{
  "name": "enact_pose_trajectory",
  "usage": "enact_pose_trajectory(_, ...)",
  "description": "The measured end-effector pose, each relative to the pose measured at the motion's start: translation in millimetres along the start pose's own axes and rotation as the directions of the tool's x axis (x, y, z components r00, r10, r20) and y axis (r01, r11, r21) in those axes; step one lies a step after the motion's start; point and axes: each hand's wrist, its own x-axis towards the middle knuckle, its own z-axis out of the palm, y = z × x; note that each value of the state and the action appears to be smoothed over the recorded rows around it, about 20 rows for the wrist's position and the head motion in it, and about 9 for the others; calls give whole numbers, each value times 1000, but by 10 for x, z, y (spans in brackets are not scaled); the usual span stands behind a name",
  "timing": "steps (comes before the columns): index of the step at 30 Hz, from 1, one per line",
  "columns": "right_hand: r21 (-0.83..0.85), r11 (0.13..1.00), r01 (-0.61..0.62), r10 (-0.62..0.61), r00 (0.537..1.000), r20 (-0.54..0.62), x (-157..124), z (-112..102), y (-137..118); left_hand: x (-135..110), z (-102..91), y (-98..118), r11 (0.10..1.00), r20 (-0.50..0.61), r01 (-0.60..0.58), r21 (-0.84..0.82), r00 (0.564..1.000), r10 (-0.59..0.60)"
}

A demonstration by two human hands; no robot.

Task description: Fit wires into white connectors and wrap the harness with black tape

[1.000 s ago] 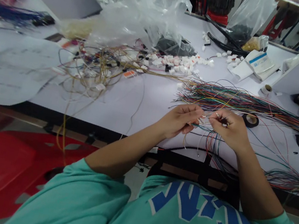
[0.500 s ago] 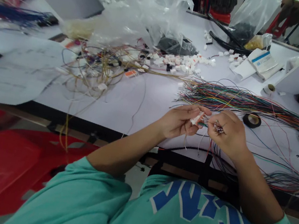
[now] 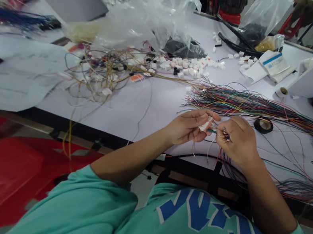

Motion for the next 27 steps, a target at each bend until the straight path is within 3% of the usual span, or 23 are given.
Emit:
enact_pose_trajectory(16,-144,988,56,-63,997,-41,-19,16,-22,-3,12,-40,976,7,-130,177,991,131)
enact_pose_trajectory(27,-113,993,42,-44,999,-18,-59,106,-57,8,-38,-121,948,14,-165,273,986,168)
